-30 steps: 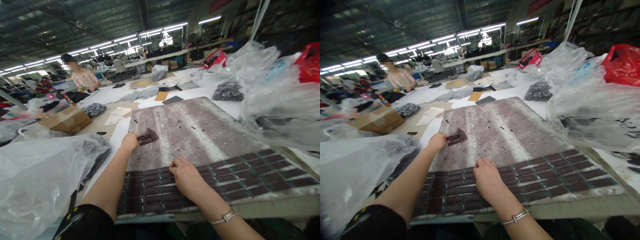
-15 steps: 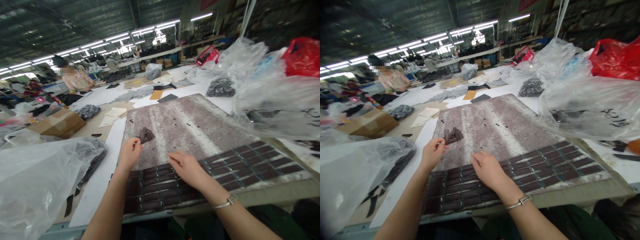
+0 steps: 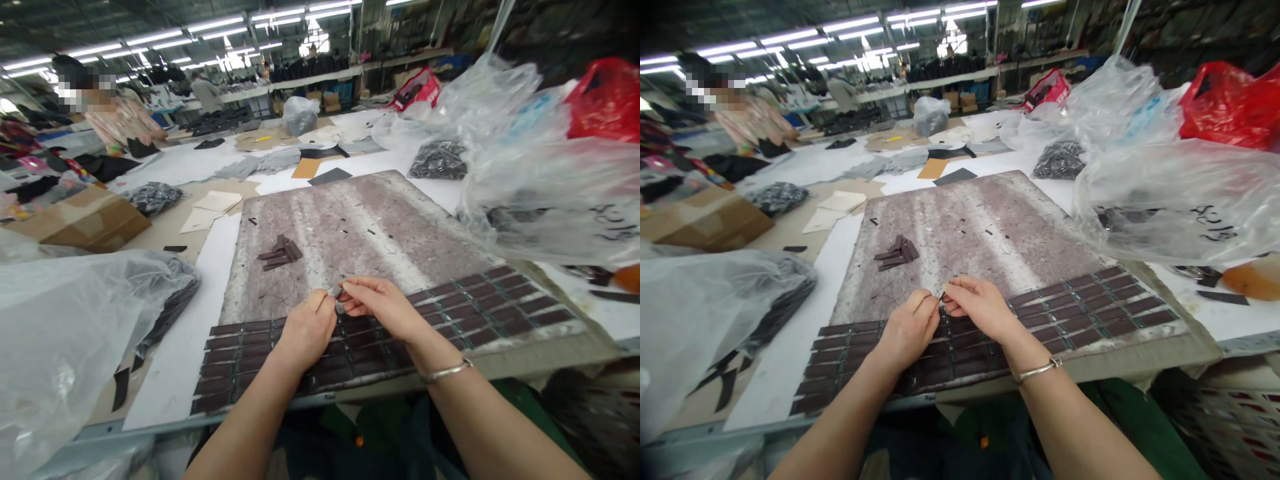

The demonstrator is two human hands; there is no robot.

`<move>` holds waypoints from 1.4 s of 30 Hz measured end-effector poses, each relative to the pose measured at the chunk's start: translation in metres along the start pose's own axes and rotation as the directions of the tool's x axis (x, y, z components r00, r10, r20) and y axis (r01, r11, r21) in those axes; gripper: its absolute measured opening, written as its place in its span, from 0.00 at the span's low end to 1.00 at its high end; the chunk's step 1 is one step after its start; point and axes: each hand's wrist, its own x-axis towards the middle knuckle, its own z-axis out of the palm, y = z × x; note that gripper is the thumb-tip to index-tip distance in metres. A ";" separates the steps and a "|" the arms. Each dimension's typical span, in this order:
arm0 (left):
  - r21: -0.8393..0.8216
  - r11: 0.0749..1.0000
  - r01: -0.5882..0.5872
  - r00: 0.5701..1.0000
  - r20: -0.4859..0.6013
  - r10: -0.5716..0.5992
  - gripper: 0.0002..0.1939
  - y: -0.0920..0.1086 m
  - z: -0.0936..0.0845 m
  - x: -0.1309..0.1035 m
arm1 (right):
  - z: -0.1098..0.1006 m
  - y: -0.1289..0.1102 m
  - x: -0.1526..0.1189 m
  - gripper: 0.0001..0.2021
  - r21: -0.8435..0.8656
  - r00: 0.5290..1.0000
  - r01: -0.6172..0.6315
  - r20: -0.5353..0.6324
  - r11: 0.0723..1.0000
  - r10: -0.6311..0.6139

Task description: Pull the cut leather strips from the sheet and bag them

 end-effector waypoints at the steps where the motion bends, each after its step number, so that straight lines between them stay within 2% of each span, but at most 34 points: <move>1: 0.011 1.000 0.004 1.000 0.000 -0.004 0.09 0.001 0.000 0.000 | 0.000 0.001 0.000 0.17 -0.026 1.000 0.016 0.006 1.000 -0.016; 5: -0.022 1.000 0.005 1.000 0.031 -0.004 0.10 0.000 0.000 0.000 | -0.005 0.007 0.004 0.13 -0.269 0.994 0.054 -0.077 0.962 -0.078; 10: -0.087 0.993 0.074 0.996 0.064 -0.069 0.12 -0.019 -0.004 -0.005 | -0.022 0.011 0.009 0.08 -0.454 0.983 -0.007 -0.166 0.891 -0.077; 15: -0.108 0.994 0.001 0.982 0.189 0.020 0.13 -0.026 -0.005 -0.008 | -0.026 0.012 0.009 0.05 -0.609 0.985 -0.030 -0.154 0.792 -0.081; 19: -0.093 0.995 -0.022 0.966 0.256 0.045 0.13 -0.018 -0.003 -0.007 | -0.021 0.013 0.010 0.05 -0.682 0.991 -0.054 -0.126 0.729 -0.044; 29: -0.084 0.996 -0.018 0.964 0.261 0.039 0.13 -0.015 -0.003 -0.008 | -0.022 0.012 0.010 0.05 -0.752 0.990 -0.074 -0.135 0.655 -0.043; 33: -0.098 0.995 -0.010 0.968 0.247 0.034 0.13 -0.015 -0.002 -0.008 | -0.022 0.013 0.009 0.05 -0.740 0.989 -0.031 -0.120 0.672 -0.086; 37: -0.164 0.986 0.029 0.976 0.217 0.007 0.13 -0.016 -0.001 -0.008 | -0.026 0.013 0.007 0.06 -0.651 0.993 0.029 -0.070 0.759 -0.098; 40: -0.329 0.927 0.183 0.979 0.142 -0.143 0.11 -0.016 0.000 -0.007 | -0.030 0.010 0.004 0.06 -0.545 0.992 0.087 -0.028 0.834 -0.121; 42: -0.499 0.806 0.317 0.948 0.132 -0.291 0.12 -0.014 -0.001 -0.006 | -0.031 0.005 0.000 0.06 -0.436 0.990 0.126 -0.004 0.891 -0.141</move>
